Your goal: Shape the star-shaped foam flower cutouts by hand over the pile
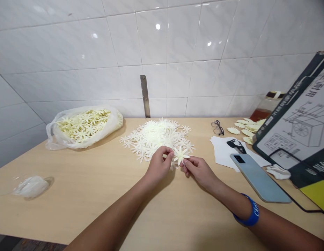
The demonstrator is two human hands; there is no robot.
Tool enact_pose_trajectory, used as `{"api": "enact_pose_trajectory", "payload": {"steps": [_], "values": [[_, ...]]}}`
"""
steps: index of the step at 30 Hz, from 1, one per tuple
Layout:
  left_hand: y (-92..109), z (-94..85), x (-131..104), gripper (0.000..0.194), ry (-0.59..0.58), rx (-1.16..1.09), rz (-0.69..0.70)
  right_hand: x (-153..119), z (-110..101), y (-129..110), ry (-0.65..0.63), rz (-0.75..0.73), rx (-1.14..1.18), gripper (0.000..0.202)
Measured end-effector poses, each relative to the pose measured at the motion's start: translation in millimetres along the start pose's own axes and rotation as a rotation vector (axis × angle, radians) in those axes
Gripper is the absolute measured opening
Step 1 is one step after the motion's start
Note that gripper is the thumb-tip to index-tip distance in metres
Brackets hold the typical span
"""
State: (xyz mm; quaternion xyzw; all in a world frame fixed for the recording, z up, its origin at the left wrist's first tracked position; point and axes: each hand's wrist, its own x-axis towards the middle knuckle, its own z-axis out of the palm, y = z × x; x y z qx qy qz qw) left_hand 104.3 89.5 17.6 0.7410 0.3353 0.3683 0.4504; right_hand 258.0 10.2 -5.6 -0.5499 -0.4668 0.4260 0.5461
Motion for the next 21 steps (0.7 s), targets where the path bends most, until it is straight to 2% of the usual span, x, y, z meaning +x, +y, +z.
{"api": "enact_pose_trajectory", "payload": {"steps": [4,7,10,13,19,21], "values": [[-5.5,-12.2,14.1,0.013,0.132,-0.102,-0.118,1.8,-4.2,3.1,0.050,-0.007,-0.020,0.039],[-8.6,-17.7,21.6,0.011,0.164,-0.247,-0.218,4.1,-7.6,6.5,0.083,-0.005,0.000,0.040],[-9.8,-18.9,23.3,0.010,0.183,-0.348,-0.259,5.2,-9.0,7.9,0.116,0.001,0.012,0.040],[-10.5,-18.6,19.6,0.012,0.153,-0.258,-0.229,4.5,-8.6,6.4,0.127,0.013,0.009,0.039],[-9.1,-17.6,9.0,0.028,0.165,0.103,-0.028,2.0,-6.2,-0.1,0.103,0.008,0.022,0.038],[-7.4,-17.2,8.1,0.030,0.149,0.157,-0.002,1.4,-5.2,-1.9,0.083,0.005,0.035,0.038]]}}
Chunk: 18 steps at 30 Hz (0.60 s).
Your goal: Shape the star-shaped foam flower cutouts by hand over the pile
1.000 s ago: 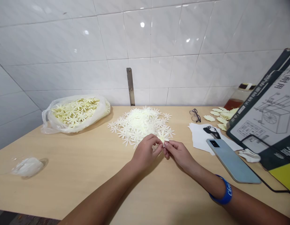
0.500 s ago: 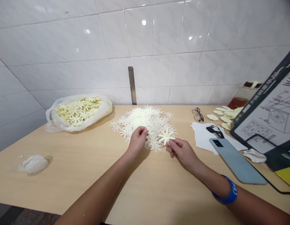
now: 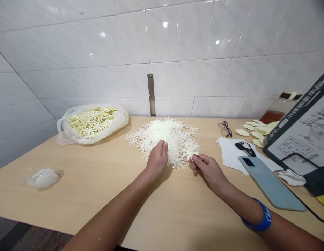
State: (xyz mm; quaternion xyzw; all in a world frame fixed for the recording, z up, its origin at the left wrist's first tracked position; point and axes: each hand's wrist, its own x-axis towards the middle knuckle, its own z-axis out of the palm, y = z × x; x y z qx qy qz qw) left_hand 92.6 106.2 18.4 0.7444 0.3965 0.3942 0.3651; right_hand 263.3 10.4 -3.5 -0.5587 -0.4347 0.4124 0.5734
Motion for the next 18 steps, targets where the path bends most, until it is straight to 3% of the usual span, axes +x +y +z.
{"api": "enact_pose_trajectory", "payload": {"steps": [8,11,12,15,18], "values": [[-4.9,-4.6,5.5,0.038,0.115,0.073,-0.058,-4.4,2.0,-2.9,-0.059,0.010,0.028,0.041],[-5.4,-7.9,6.6,0.013,0.202,0.154,0.119,-5.1,2.9,-3.8,-0.093,0.037,0.064,0.040],[-4.7,-7.6,5.7,0.015,0.195,0.172,0.204,-5.2,3.3,-4.0,-0.100,0.048,0.074,0.040],[-1.1,-0.8,-1.4,0.018,0.009,0.158,0.414,-5.5,4.2,-4.0,-0.092,0.052,0.073,0.042],[3.5,9.5,-11.0,0.023,-0.144,0.095,0.473,-5.8,4.3,-2.6,-0.103,0.004,0.027,0.043]]}}
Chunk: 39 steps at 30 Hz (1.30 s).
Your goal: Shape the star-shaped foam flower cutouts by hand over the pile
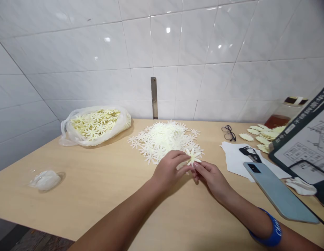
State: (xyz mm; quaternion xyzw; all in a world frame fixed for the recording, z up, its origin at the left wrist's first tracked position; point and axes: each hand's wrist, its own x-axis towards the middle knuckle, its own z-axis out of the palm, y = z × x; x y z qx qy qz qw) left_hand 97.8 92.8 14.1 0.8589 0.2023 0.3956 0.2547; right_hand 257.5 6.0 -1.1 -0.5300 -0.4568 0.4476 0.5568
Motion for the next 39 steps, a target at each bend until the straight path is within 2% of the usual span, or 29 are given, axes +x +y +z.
{"api": "enact_pose_trajectory", "payload": {"steps": [5,9,12,16,18,20,24,27,31,34,37,39], "values": [[13.3,2.5,-1.4,0.020,-0.147,-0.109,-0.070,-0.5,-0.8,3.1,-0.049,-0.095,-0.076,0.042],[16.7,-0.1,0.8,0.028,-0.165,-0.245,-0.212,-0.6,0.2,2.9,-0.052,-0.103,-0.109,0.042],[10.2,-0.5,4.7,0.022,-0.013,-0.406,-0.432,-1.6,1.6,1.9,-0.040,-0.072,-0.100,0.043],[-6.7,-9.0,13.9,0.016,0.370,-0.561,-0.713,-2.3,1.3,1.2,0.014,-0.064,-0.098,0.044],[-12.7,-14.7,17.3,0.018,0.413,-0.615,-0.760,-1.6,0.2,1.2,0.041,-0.066,-0.087,0.044],[-14.8,-17.6,18.8,0.018,0.399,-0.676,-0.781,-0.4,-0.8,1.3,0.061,-0.059,-0.072,0.044],[-12.2,-14.8,17.8,0.039,0.330,-0.751,-0.781,1.2,-0.9,1.0,0.086,-0.071,-0.084,0.044],[-10.4,-12.0,15.9,0.035,0.274,-0.700,-0.775,1.0,0.5,-0.5,0.095,-0.079,-0.107,0.045],[-9.3,-11.7,11.1,0.027,0.220,-0.430,-0.706,0.4,1.7,-2.1,0.080,-0.072,-0.104,0.047],[-7.7,-11.1,7.0,0.033,0.183,-0.171,-0.556,0.2,1.2,-2.0,0.056,-0.051,-0.071,0.045],[-3.2,-8.6,4.8,0.024,0.204,0.030,-0.319,0.2,0.3,-1.3,0.035,-0.050,-0.069,0.043],[1.3,-6.3,4.4,0.019,0.184,0.075,-0.175,0.4,-0.2,-0.6,0.028,-0.053,-0.074,0.043]]}}
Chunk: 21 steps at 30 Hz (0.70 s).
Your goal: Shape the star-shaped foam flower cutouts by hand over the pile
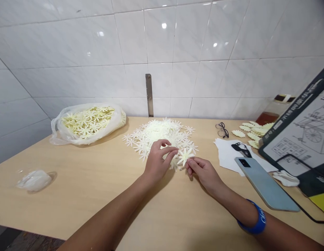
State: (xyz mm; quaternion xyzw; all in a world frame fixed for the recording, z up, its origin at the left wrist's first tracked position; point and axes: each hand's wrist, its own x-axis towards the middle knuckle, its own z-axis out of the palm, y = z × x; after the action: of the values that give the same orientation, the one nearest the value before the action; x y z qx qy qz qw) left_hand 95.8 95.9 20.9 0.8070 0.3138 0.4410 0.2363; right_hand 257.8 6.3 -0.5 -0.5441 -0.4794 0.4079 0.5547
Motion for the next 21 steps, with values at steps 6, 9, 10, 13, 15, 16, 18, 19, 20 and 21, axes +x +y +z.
{"api": "enact_pose_trajectory", "payload": {"steps": [6,9,10,13,15,16,18,19,20,21], "values": [[9.1,4.0,-2.5,0.014,-0.192,-0.130,0.176,-0.2,-0.4,2.5,-0.010,-0.015,0.004,0.045],[8.8,4.0,-2.0,0.012,-0.190,-0.176,0.125,-1.1,-0.3,2.2,-0.043,-0.024,0.028,0.043],[8.1,4.0,-1.9,0.012,-0.197,-0.196,0.096,-1.4,-0.2,1.8,-0.056,-0.031,0.030,0.043],[5.3,4.7,-1.9,0.013,-0.213,-0.260,-0.012,-2.1,-0.4,0.2,-0.083,-0.043,0.033,0.042],[3.6,5.6,-2.1,0.014,-0.224,-0.289,-0.065,-2.5,-0.6,-1.0,-0.105,-0.040,0.046,0.042],[3.1,6.1,-2.2,0.014,-0.232,-0.299,-0.081,-2.7,-0.7,-1.6,-0.116,-0.039,0.052,0.042],[3.1,6.7,-2.4,0.015,-0.245,-0.311,-0.094,-3.1,-0.8,-2.8,-0.133,-0.042,0.059,0.041],[3.9,6.7,-2.5,0.015,-0.248,-0.317,-0.099,-3.4,-0.8,-3.4,-0.139,-0.045,0.060,0.041],[5.3,6.5,-2.6,0.015,-0.255,-0.326,-0.108,-3.7,-0.7,-4.0,-0.141,-0.047,0.060,0.041],[7.1,6.2,-2.7,0.015,-0.259,-0.339,-0.125,-3.9,-0.6,-4.7,-0.142,-0.047,0.059,0.041]]}}
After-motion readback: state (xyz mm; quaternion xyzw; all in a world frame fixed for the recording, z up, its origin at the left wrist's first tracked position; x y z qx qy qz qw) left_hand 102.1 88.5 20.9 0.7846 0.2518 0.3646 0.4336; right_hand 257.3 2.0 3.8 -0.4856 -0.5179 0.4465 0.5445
